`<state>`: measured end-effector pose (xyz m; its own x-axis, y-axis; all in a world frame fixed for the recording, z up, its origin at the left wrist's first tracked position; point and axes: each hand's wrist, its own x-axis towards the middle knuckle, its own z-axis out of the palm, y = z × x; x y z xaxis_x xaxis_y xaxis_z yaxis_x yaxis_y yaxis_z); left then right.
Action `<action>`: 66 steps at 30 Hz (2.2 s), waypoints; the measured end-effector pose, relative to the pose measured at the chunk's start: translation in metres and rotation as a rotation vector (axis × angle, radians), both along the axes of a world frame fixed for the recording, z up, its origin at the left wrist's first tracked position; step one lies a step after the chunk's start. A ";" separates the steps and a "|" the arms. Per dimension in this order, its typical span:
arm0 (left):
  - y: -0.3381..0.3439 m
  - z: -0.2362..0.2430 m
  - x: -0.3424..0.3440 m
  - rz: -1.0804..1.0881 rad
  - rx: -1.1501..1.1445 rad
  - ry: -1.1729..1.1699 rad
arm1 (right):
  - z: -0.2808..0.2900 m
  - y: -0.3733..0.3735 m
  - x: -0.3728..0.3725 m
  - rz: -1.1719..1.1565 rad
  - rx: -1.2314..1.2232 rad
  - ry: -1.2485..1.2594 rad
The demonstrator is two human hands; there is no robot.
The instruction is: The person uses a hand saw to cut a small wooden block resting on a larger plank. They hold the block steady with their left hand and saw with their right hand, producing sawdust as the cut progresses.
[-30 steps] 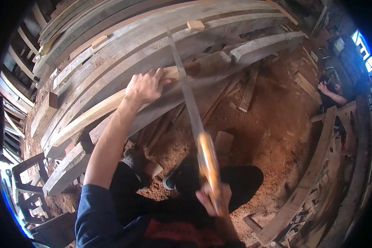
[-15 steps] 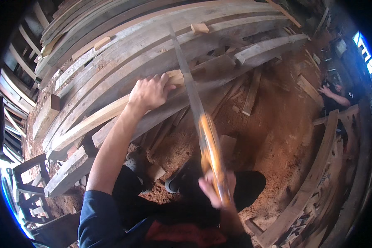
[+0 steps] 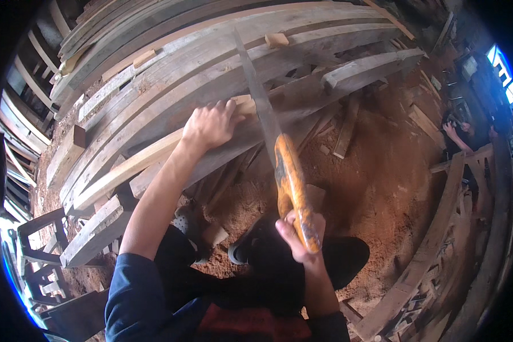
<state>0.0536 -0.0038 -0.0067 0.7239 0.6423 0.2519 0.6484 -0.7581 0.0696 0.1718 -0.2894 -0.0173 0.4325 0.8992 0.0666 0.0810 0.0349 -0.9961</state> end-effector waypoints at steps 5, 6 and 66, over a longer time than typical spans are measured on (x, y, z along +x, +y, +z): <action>0.001 0.001 0.000 -0.058 0.002 -0.044 | -0.007 -0.098 -0.040 -0.145 0.067 -0.037; 0.001 -0.002 -0.002 -0.074 0.050 -0.065 | -0.003 -0.108 -0.043 -0.122 0.097 0.053; -0.005 -0.001 0.000 -0.039 -0.064 0.005 | -0.012 -0.068 -0.032 -0.062 0.123 -0.280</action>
<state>0.0537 -0.0090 -0.0082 0.7497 0.6284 0.2078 0.6190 -0.7768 0.1158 0.1396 -0.3574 -0.0291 0.4362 0.8493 0.2975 0.3571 0.1400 -0.9235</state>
